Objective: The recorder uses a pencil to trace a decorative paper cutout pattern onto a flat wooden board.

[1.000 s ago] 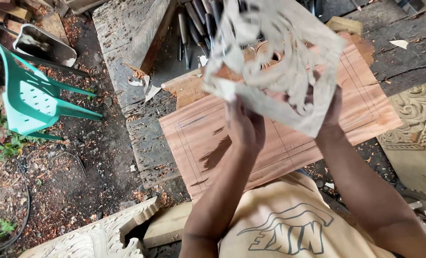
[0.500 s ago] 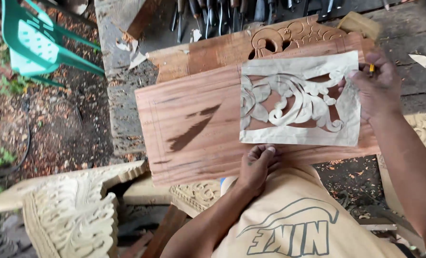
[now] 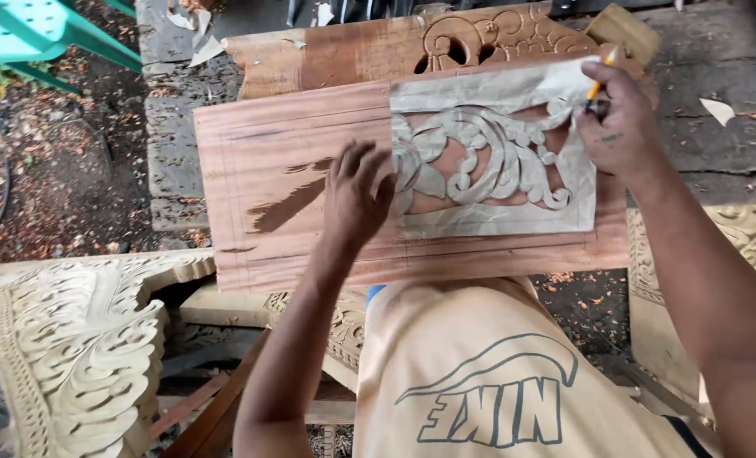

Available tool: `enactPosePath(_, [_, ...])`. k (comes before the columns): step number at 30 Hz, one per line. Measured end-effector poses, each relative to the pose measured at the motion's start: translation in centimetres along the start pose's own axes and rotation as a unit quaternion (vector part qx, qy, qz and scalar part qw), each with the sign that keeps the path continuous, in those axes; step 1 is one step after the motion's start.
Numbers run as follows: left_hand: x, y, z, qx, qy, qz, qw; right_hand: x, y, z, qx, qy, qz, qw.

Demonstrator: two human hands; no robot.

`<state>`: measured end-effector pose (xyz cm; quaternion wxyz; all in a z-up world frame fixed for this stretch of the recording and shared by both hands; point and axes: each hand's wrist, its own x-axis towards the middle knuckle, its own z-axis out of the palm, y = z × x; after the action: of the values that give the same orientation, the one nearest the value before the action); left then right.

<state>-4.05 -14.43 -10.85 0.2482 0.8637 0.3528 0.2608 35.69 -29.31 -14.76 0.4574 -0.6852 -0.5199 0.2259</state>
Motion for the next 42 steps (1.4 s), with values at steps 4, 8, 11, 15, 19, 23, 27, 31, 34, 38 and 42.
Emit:
enactPosePath(4, [3.5, -0.9, -0.4, 0.062, -0.146, 0.008, 0.987, -0.1, -6.1, -0.2, -0.238, 0.091, -0.115, 0.960])
enactPosePath(8, [4.4, -1.4, -1.2, 0.135, -0.286, 0.001, 0.949, -3.6, -4.2, 0.1, -0.083, 0.134, -0.179, 0.971])
enactPosePath(11, [4.2, -1.5, -1.4, 0.134, -0.319, -0.020, 0.938, -6.3, -8.4, 1.9, 0.073, 0.165, -0.120, 0.976])
enactPosePath(15, [3.4, -0.8, -1.6, 0.132, -0.311, -0.015, 0.941, -9.1, -4.0, 1.9, 0.027, 0.166, -0.021, 0.985])
enactPosePath(19, [3.4, 0.4, -1.0, 0.171, -0.333, -0.041, 0.926, -6.7, -6.2, 0.5, -0.225, 0.034, -0.111, 0.968])
enactPosePath(23, [2.3, 0.9, -0.5, 0.196, -0.346, -0.058, 0.916, -7.1, -5.9, -0.6, -0.233, -0.017, -0.125, 0.964])
enactPosePath(27, [0.4, -1.4, -0.4, 0.191, -0.263, -0.051, 0.944, -7.4, -5.7, -0.6, -0.176, -0.028, -0.097, 0.979])
enactPosePath(31, [1.8, -1.0, -0.5, 0.153, -0.226, -0.067, 0.960, -6.9, -2.7, -0.5, -0.197, -0.022, -0.121, 0.973])
enactPosePath(34, [1.3, 0.2, -1.1, 0.155, -0.274, -0.074, 0.946, -8.4, -2.7, -0.4, -0.213, -0.040, -0.085, 0.973])
enactPosePath(38, [2.6, 0.2, -1.6, 0.136, -0.292, -0.073, 0.944, -8.6, -1.9, -0.3, -0.177, -0.053, -0.064, 0.981])
enactPosePath(42, [2.3, -1.6, -0.6, 0.119, -0.287, -0.057, 0.949, -6.3, -5.5, 0.6, -0.117, -0.038, -0.070, 0.990])
